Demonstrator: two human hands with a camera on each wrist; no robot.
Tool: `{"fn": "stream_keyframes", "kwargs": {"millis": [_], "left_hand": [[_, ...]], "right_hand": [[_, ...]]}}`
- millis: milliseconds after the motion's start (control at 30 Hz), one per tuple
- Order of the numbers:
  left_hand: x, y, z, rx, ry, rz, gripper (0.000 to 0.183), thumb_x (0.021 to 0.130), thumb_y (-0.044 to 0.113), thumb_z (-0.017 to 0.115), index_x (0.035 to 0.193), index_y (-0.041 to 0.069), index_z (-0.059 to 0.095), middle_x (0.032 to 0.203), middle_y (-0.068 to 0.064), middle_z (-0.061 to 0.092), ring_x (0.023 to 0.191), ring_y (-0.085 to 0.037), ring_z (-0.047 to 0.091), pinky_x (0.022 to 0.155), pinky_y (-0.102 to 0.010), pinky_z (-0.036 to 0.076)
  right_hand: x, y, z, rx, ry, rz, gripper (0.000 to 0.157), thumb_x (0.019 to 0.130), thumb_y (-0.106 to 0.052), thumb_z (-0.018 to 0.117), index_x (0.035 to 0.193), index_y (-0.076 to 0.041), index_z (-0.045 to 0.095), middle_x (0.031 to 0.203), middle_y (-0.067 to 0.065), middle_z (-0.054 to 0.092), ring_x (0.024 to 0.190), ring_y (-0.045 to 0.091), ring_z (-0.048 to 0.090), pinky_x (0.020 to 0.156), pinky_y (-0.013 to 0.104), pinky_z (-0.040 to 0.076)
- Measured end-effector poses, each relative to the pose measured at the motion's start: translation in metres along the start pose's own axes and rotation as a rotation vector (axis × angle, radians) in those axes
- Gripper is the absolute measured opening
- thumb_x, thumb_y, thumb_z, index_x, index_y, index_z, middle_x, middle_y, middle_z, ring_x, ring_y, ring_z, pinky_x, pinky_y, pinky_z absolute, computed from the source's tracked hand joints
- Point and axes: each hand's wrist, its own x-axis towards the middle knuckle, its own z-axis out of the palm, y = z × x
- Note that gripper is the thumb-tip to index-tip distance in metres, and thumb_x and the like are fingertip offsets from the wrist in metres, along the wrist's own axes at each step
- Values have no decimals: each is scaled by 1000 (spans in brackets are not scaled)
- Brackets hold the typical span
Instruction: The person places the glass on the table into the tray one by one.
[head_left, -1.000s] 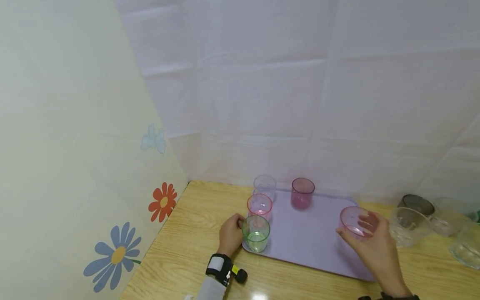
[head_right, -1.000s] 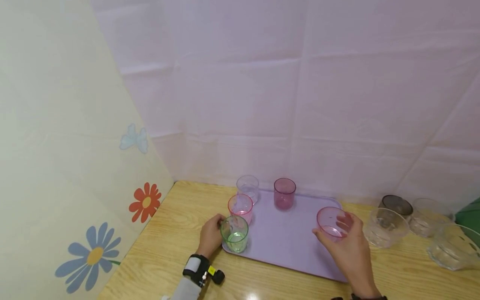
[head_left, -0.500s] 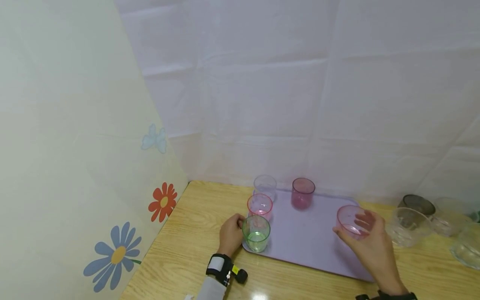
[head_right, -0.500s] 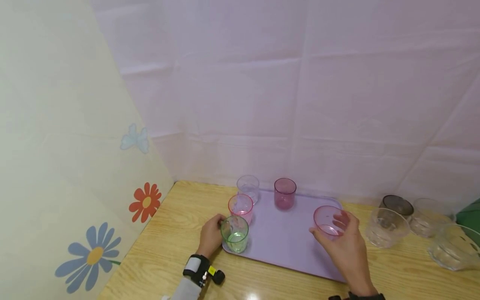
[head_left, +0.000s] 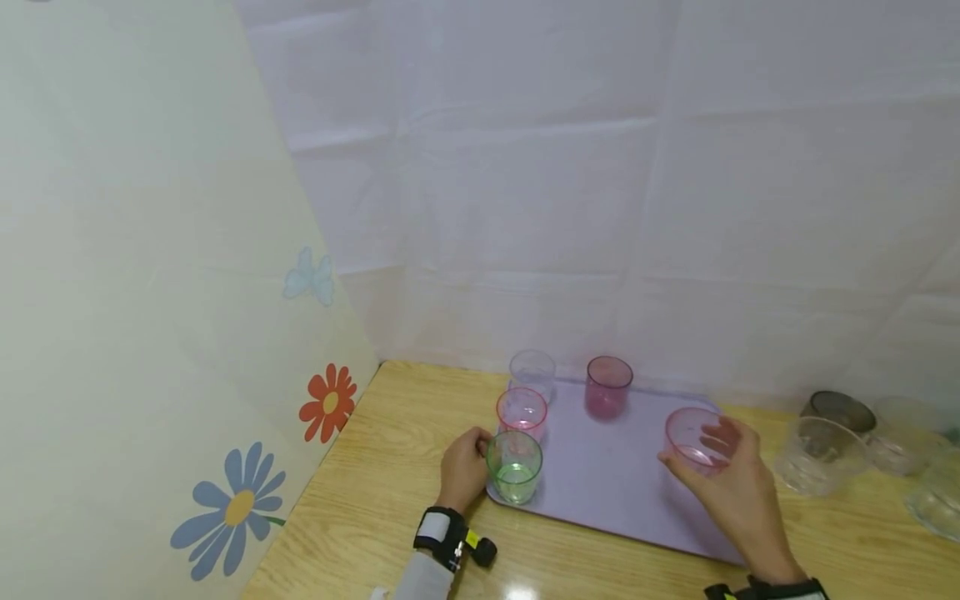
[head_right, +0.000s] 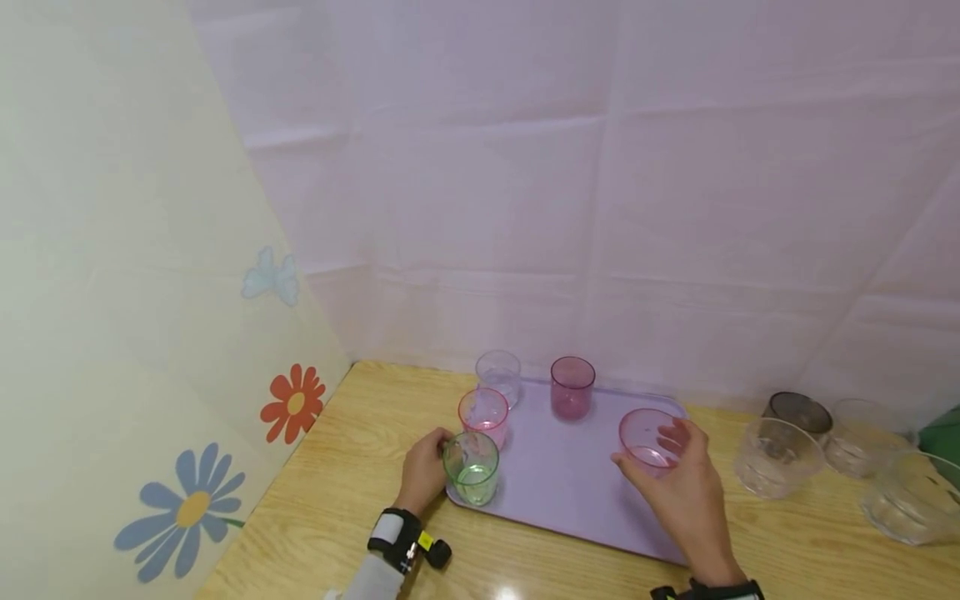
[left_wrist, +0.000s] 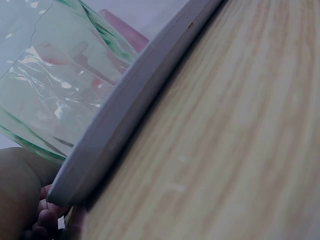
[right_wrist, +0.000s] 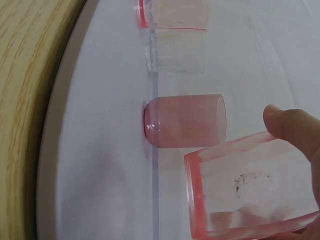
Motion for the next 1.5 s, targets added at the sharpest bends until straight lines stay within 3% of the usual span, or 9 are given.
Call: {"fn": "stream_keyframes", "kwargs": {"millis": [600, 700, 767, 833, 900, 1000, 1133, 1367, 1500], "left_hand": [[1, -1, 0, -3, -6, 6, 11, 87, 0, 71, 93, 10, 73, 76, 5, 59, 68, -6, 50, 63, -24, 41], [1, -1, 0, -5, -5, 5, 11, 87, 0, 71, 92, 10, 73, 76, 5, 59, 68, -6, 50, 63, -24, 41], [1, -1, 0, -6, -8, -1, 11, 87, 1, 71, 93, 10, 73, 76, 6, 59, 68, -6, 50, 63, -24, 41], [1, 0, 0, -5, -11, -4, 11, 87, 1, 71, 93, 10, 73, 76, 6, 59, 68, -6, 50, 63, -23, 41], [1, 0, -1, -3, -13, -3, 11, 87, 1, 71, 93, 10, 73, 76, 6, 59, 68, -6, 50, 63, -23, 41], [1, 1, -1, -2, -17, -8, 11, 88, 2, 71, 94, 11, 73, 76, 6, 59, 68, -6, 50, 64, -23, 41], [1, 0, -1, -4, -17, -8, 10, 88, 3, 71, 94, 11, 73, 77, 6, 60, 69, -6, 51, 64, -23, 41], [1, -1, -1, -9, -11, -1, 11, 87, 2, 71, 94, 10, 73, 77, 6, 60, 69, -6, 51, 64, -24, 42], [1, -1, -1, -6, -16, -5, 10, 87, 4, 72, 94, 11, 73, 77, 6, 60, 69, -6, 51, 64, -24, 42]], "right_hand": [[0, -2, 11, 13, -15, -30, 113, 78, -35, 96, 158, 5, 29, 143, 33, 57, 128, 49, 60, 79, 3, 36], [0, -3, 13, -1, -18, -22, 112, 78, -36, 96, 158, 3, 29, 143, 31, 57, 128, 47, 60, 86, 14, 43], [0, -5, 14, -9, -25, -23, 112, 79, -38, 95, 159, 4, 28, 144, 32, 56, 129, 48, 59, 93, 31, 50], [0, -7, 15, -13, -31, -25, 112, 80, -40, 94, 159, 4, 27, 144, 32, 56, 130, 48, 59, 99, 47, 50], [0, -8, 16, -14, -35, -27, 112, 80, -41, 94, 159, 4, 27, 145, 32, 56, 130, 48, 59, 100, 53, 49], [-1, -9, 17, -13, -30, -34, 111, 79, -40, 95, 157, 3, 30, 144, 30, 58, 129, 46, 60, 97, 34, 49], [-2, -10, 19, 10, -22, -48, 108, 78, -37, 96, 155, 3, 33, 142, 29, 60, 128, 45, 62, 86, 11, 38], [-2, -13, 24, 81, -36, -88, 103, 78, -30, 96, 153, 6, 35, 139, 33, 59, 125, 48, 62, 82, -1, 35], [-1, -15, 28, 61, -32, -83, 105, 77, -30, 97, 153, 6, 34, 140, 33, 60, 125, 47, 62, 83, 3, 37]]}}
